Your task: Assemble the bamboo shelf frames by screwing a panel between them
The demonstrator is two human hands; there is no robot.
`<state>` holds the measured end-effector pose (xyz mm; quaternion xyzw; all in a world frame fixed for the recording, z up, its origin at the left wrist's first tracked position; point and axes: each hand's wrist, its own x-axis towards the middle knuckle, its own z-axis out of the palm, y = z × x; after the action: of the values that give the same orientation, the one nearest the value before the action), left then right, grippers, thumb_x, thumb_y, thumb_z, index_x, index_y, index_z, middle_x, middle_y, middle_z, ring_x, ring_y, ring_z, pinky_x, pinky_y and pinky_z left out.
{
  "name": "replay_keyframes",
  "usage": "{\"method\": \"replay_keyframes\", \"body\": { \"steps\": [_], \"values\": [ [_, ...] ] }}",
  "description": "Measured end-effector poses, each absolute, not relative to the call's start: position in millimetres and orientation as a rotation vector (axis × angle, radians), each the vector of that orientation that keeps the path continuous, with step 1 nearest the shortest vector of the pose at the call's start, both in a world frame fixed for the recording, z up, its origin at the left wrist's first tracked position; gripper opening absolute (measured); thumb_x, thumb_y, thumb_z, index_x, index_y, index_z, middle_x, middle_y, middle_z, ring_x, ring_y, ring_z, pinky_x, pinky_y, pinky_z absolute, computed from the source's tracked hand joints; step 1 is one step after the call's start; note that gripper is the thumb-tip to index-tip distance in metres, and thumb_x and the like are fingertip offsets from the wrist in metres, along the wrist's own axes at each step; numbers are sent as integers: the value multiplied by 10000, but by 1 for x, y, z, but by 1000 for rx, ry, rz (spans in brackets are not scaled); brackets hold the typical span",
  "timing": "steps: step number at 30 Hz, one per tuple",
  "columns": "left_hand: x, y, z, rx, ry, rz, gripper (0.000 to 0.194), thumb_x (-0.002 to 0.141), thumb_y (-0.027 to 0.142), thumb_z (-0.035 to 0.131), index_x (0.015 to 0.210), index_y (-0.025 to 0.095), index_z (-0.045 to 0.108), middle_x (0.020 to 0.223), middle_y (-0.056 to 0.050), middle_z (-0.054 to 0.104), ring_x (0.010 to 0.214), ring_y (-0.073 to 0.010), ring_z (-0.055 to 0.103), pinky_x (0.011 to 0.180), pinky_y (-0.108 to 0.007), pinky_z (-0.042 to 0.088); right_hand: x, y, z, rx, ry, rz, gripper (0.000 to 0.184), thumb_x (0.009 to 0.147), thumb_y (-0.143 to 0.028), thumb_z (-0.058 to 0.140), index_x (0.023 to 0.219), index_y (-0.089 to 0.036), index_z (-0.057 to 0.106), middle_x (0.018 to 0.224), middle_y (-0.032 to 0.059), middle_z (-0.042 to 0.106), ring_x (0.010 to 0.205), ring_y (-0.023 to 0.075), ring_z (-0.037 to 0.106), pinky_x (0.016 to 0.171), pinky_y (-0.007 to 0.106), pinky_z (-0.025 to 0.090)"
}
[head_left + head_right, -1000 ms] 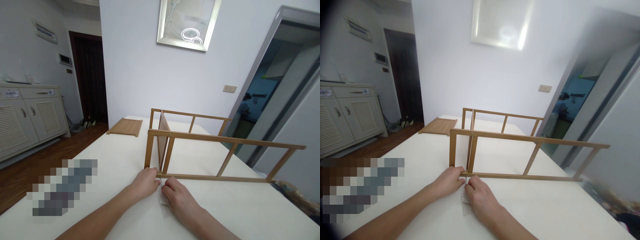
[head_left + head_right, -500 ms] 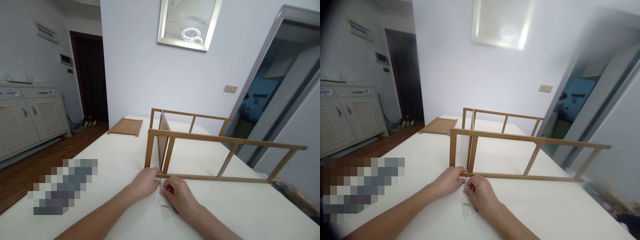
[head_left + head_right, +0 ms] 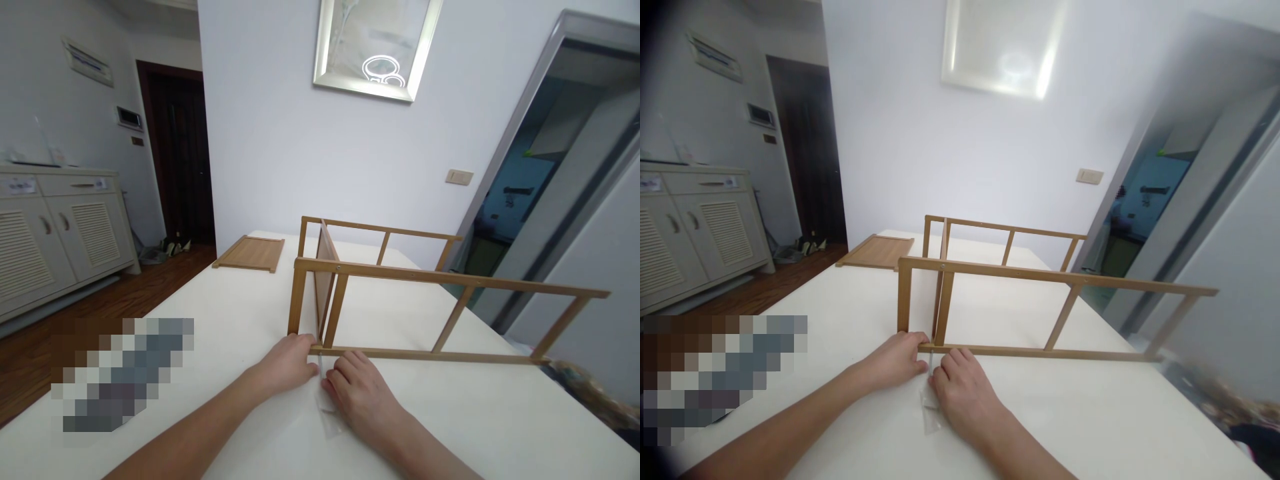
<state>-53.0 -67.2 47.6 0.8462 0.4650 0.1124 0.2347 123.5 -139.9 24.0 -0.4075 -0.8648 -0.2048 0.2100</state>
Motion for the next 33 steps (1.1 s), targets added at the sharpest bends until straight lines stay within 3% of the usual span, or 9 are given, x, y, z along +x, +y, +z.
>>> {"method": "replay_keyframes", "body": {
  "steps": [4, 12, 25, 29, 33],
  "values": [
    [-53, -68, 49, 2327, 1273, 295, 381, 734, 242, 606, 1109, 182, 640, 954, -74, 743, 893, -244, 686, 688, -276, 473, 121, -142, 24, -1048, -2505, -827, 182, 864, -83, 563, 701, -163, 560, 694, 36, 541, 675, 179, 442, 633, 343, 301],
    [-53, -68, 47, 2328, 1253, 336, 360, 713, 241, 589, 1061, 179, 656, 937, -80, 743, 872, -249, 686, 668, -282, 468, 119, -142, 22, -1073, -2500, -875, 238, 888, -114, 565, 661, -178, 533, 661, 25, 529, 642, 175, 447, 605, 341, 290],
    [-52, -67, 47, 2326, 1249, 331, 320, 705, 236, 591, 1013, 192, 669, 866, -64, 740, 805, -231, 683, 630, -271, 446, 118, -138, 19, -1143, -2570, -771, 225, 913, -125, 552, 694, -174, 554, 666, 25, 560, 652, 170, 502, 647, 310, 367],
    [-53, -67, 49, 2336, 1252, 325, 242, 733, 220, 574, 949, 197, 680, 852, -59, 741, 810, -222, 686, 620, -259, 443, 117, -140, 24, -1164, -2539, -639, 219, 907, -107, 560, 696, -166, 556, 685, 25, 575, 662, 158, 515, 641, 287, 384],
    [-51, -70, 51, 2415, 1308, 299, 225, 800, 202, 521, 946, 212, 691, 913, -72, 749, 894, -237, 691, 715, -279, 472, 120, -139, 26, -1187, -2482, -417, 209, 927, -125, 532, 726, -163, 578, 728, 30, 588, 694, 153, 527, 649, 268, 412]
  ]
}}
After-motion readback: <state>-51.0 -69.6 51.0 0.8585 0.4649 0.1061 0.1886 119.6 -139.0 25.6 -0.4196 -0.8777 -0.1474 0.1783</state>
